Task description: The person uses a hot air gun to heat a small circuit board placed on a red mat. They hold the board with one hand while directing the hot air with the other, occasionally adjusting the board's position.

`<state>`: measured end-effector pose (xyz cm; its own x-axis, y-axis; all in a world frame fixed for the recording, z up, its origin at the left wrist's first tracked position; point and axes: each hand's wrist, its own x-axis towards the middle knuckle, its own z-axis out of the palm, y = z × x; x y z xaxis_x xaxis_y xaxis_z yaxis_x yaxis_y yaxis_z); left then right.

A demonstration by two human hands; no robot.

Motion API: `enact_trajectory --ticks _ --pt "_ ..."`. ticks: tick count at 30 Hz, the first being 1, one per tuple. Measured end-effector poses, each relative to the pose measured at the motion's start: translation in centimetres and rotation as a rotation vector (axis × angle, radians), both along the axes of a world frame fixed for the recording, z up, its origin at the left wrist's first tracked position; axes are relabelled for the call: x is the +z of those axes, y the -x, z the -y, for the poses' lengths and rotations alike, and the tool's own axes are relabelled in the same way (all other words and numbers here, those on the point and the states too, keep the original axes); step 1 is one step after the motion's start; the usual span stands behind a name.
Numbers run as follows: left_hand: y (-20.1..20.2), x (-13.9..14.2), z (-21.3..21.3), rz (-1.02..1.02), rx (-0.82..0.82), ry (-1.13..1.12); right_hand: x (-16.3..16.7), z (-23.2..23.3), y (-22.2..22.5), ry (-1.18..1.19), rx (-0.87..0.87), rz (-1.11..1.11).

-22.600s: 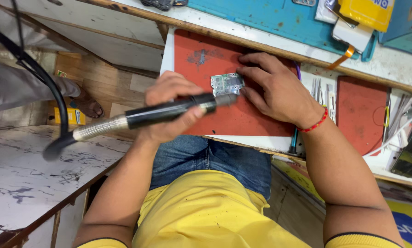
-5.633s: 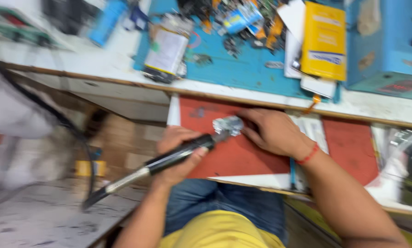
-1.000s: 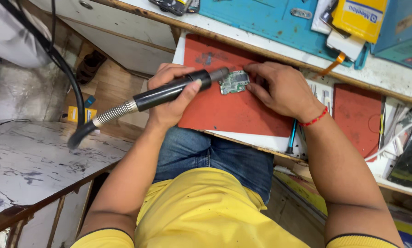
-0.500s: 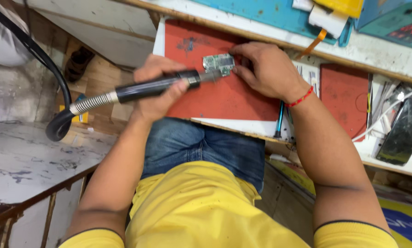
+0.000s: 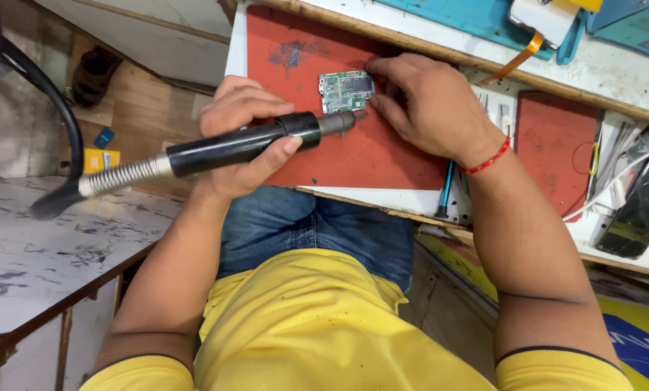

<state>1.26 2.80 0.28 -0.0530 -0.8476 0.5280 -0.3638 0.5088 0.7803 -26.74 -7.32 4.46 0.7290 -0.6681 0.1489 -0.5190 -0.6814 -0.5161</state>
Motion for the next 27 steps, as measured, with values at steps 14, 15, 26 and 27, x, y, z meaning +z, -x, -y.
enact_trajectory --ticks 14,15,26,27 --pt "0.14 0.39 0.04 -0.036 0.050 -0.015 0.88 -0.17 -0.54 -0.088 -0.076 -0.066" --pt "0.10 0.42 0.03 -0.016 0.054 -0.022 0.87 -0.22 -0.53 -0.092 -0.074 -0.069" --pt "0.11 0.38 0.09 -0.071 0.098 -0.096 0.89 -0.54 -0.81 0.013 -0.053 -0.086" --pt "0.14 0.35 0.10 -0.064 0.046 -0.083 0.87 -0.52 -0.81 0.017 -0.054 -0.089"
